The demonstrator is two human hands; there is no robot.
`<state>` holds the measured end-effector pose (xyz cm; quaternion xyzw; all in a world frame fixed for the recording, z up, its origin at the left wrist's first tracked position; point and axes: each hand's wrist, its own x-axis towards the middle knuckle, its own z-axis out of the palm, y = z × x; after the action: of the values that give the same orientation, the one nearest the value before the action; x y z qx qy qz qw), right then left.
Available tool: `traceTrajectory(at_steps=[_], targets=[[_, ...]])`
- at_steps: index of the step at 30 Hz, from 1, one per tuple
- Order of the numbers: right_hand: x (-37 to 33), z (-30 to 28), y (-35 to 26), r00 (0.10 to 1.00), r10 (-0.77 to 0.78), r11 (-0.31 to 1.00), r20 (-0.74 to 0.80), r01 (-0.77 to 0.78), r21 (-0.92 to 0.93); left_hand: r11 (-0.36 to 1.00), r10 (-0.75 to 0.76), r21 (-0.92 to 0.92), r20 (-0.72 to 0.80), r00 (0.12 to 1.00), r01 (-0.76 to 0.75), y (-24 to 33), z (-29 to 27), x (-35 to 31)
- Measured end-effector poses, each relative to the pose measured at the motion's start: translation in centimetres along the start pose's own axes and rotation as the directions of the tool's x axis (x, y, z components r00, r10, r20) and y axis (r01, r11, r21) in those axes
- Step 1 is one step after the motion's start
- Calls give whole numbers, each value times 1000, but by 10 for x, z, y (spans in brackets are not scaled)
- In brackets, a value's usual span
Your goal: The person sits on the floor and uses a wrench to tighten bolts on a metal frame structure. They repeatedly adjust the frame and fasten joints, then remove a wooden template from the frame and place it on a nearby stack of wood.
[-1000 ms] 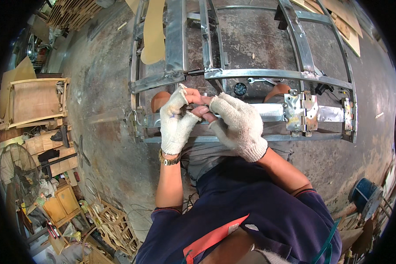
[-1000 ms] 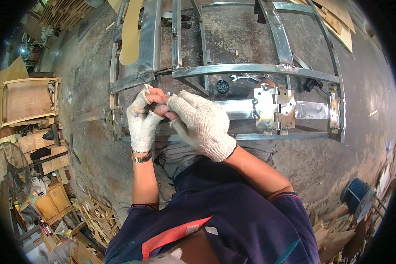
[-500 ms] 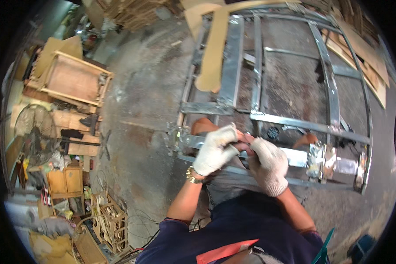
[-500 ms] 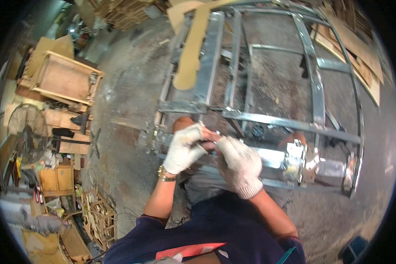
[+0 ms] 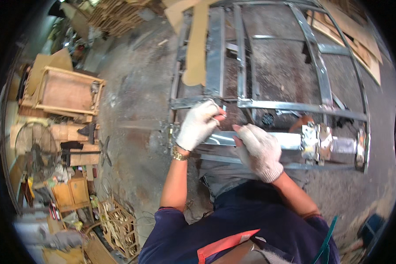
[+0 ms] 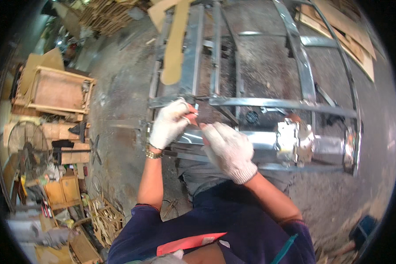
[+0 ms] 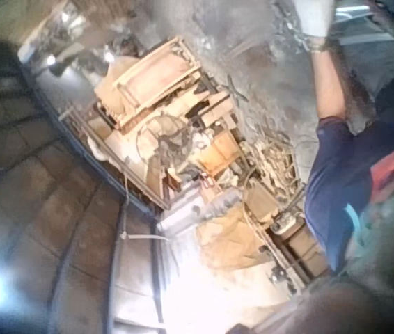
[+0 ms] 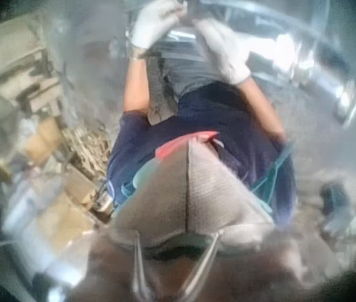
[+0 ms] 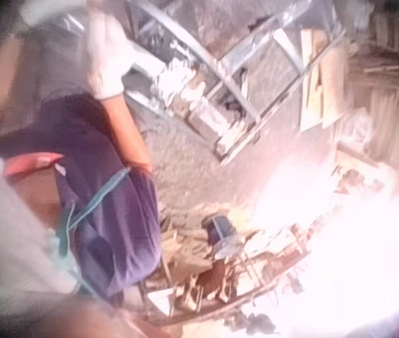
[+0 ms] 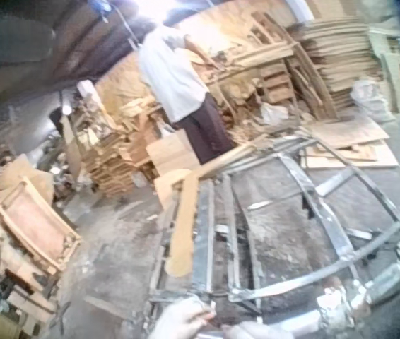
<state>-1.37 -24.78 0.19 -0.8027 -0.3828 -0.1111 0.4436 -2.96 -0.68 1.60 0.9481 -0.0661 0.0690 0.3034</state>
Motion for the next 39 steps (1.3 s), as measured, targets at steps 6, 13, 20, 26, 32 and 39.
traceTrajectory(at_steps=[6,13,20,26,32,39], targets=[[-2,1,3,999,-38,999,-13,38,0,993,22,112,53,998,-28,4,5,10],[-6,6,4,999,-40,999,-1,40,-6,989,39,144,6,999,-40,21,5,15],[-6,5,4,999,-38,999,11,38,-4,973,102,213,-27,994,-94,18,14,14],[-4,0,4,998,-49,999,31,49,13,952,171,267,-61,983,-149,17,18,11],[-2,-2,2,998,-60,997,-17,60,38,965,144,230,-55,988,-128,13,19,13],[-6,-10,2,994,-76,989,77,66,129,965,125,249,-173,977,-80,12,25,17]])
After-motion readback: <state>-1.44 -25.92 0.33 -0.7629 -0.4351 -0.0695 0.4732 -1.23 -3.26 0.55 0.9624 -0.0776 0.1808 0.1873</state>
